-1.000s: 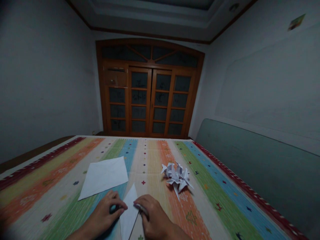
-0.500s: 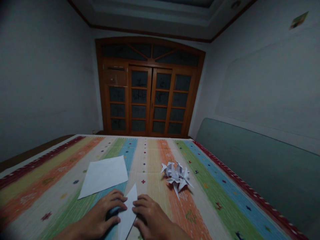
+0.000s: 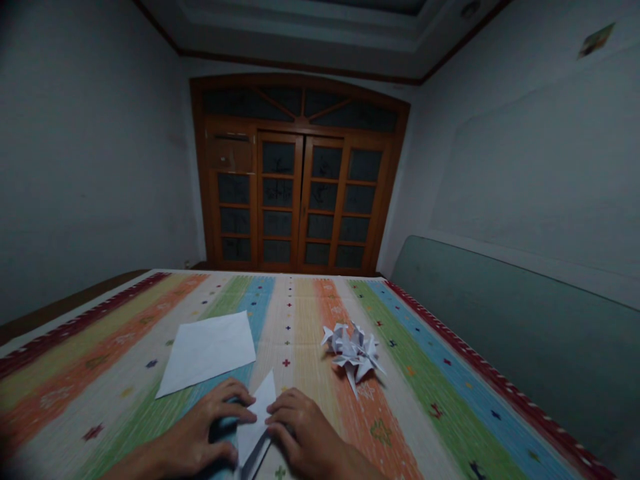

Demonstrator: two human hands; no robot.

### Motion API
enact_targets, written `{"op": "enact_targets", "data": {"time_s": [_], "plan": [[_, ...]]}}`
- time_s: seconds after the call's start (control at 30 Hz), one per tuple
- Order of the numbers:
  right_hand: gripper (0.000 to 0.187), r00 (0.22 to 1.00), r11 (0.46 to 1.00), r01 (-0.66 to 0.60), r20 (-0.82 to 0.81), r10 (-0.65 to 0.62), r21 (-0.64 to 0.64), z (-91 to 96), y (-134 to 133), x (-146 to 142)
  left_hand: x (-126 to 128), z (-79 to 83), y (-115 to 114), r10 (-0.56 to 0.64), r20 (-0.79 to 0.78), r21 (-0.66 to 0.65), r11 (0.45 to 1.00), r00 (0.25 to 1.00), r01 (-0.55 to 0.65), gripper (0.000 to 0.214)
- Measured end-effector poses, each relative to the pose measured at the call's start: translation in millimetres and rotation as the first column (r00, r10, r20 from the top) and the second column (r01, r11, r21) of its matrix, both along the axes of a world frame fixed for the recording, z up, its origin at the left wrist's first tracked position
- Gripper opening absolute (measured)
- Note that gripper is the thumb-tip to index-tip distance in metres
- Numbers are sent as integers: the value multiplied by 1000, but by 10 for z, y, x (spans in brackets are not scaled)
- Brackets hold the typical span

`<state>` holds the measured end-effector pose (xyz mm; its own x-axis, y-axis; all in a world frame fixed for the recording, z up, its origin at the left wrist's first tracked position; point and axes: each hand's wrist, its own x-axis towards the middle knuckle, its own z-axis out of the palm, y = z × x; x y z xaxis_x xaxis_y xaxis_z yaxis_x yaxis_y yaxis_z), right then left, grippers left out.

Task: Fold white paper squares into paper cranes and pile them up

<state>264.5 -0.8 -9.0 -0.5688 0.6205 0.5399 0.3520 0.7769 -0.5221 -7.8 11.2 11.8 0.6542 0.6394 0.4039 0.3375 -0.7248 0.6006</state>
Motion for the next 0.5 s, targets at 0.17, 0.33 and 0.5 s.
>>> {"op": "enact_targets", "data": {"time_s": [0.17,0.33,0.5], "plan": [[23,998,998,64,11,-64,15,3,15,-24,63,-31,20,49,11,-10,999,999,-49,13],[23,994,995,96,45,-97,23,15,28,-23,94,-38,15,92,10,-19,996,996,-92,11],[10,990,990,137,40,-136,-18,45,-1,-35,107,-34,-6,158,-75,12,987,985,-157,12]]}}
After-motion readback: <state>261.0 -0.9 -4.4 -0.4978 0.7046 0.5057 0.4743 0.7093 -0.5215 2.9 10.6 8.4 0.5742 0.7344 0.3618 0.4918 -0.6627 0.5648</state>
